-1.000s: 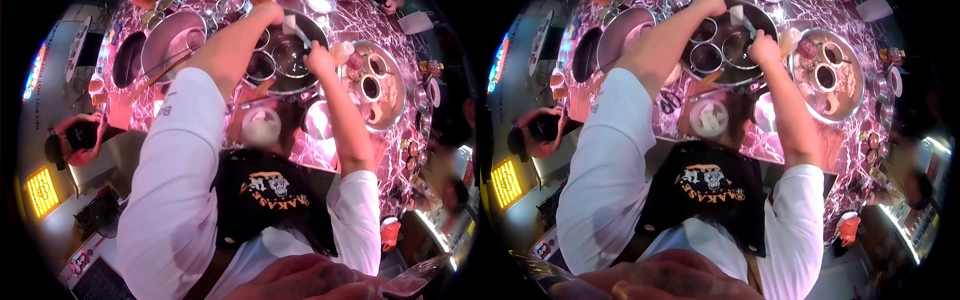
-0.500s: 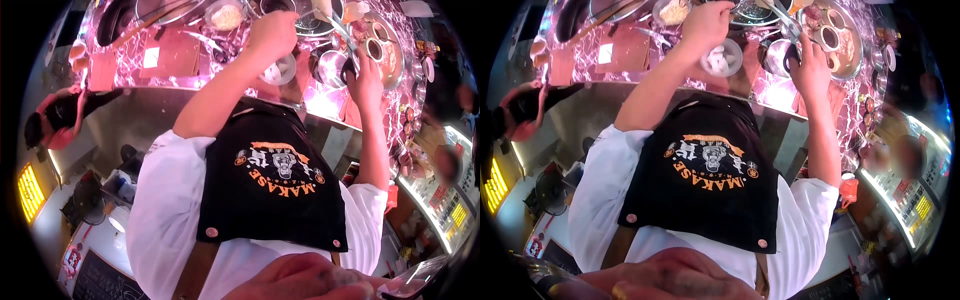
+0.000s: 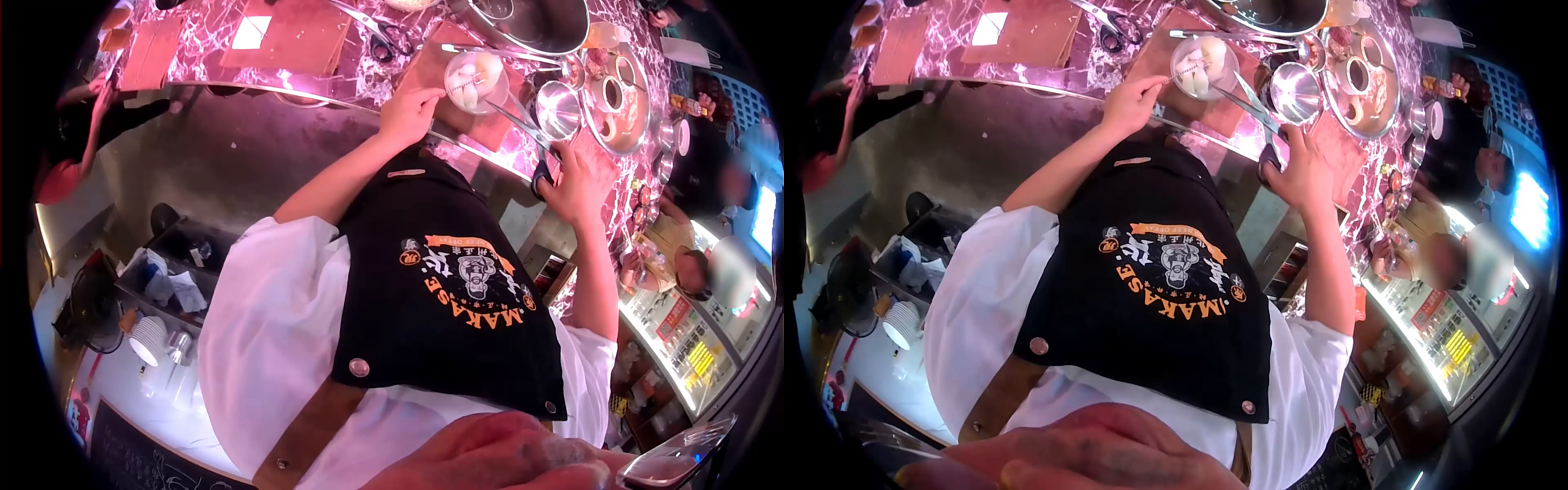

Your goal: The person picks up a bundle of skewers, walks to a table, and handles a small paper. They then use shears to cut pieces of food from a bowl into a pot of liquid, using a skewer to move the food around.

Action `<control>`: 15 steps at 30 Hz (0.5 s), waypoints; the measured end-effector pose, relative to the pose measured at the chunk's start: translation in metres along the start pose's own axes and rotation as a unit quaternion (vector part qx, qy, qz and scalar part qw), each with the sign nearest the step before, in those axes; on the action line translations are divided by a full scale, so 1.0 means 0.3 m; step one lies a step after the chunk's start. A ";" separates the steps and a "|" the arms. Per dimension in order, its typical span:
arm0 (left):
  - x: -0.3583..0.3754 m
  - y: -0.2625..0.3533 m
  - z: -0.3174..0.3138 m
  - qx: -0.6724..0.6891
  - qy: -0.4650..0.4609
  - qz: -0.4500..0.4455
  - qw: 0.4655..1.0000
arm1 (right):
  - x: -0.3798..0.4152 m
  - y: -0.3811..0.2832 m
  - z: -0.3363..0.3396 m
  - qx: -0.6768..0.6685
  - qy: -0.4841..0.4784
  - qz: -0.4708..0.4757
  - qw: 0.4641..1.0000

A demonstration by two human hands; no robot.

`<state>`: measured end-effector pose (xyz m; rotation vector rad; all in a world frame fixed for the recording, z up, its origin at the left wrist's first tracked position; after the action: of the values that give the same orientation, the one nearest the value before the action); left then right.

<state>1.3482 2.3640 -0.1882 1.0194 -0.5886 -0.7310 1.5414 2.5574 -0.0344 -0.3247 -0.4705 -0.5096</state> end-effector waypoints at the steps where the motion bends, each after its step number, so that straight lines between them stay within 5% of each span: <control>1: 0.019 0.004 -0.010 0.008 0.003 -0.001 1.000 | -0.011 -0.012 0.002 0.013 -0.036 -0.025 0.999; 5: 0.043 0.033 -0.010 -0.081 0.058 -0.085 0.991 | -0.137 -0.050 -0.053 -0.021 -0.062 -0.020 0.998; 9: 0.044 -0.046 0.000 -0.039 0.048 -0.040 0.997 | -0.093 -0.010 -0.064 -0.004 -0.116 -0.014 0.993; 15: 0.066 -0.057 0.020 0.000 0.021 0.005 1.000 | -0.109 -0.085 -0.045 0.047 -0.026 0.010 0.998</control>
<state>1.3517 2.3398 -0.1991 1.0282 -0.5568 -0.7004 1.5073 2.5435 -0.0578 -0.2523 -0.5395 -0.4580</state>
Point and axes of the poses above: each hand's wrist, its own x-axis away from the middle knuckle, its own z-axis out of the back of the hand, y = z × x, the point moved 6 cm from there along -x, towards the middle knuckle, and after that the axes turned 12 degrees about -y, right-handed, at the moved point
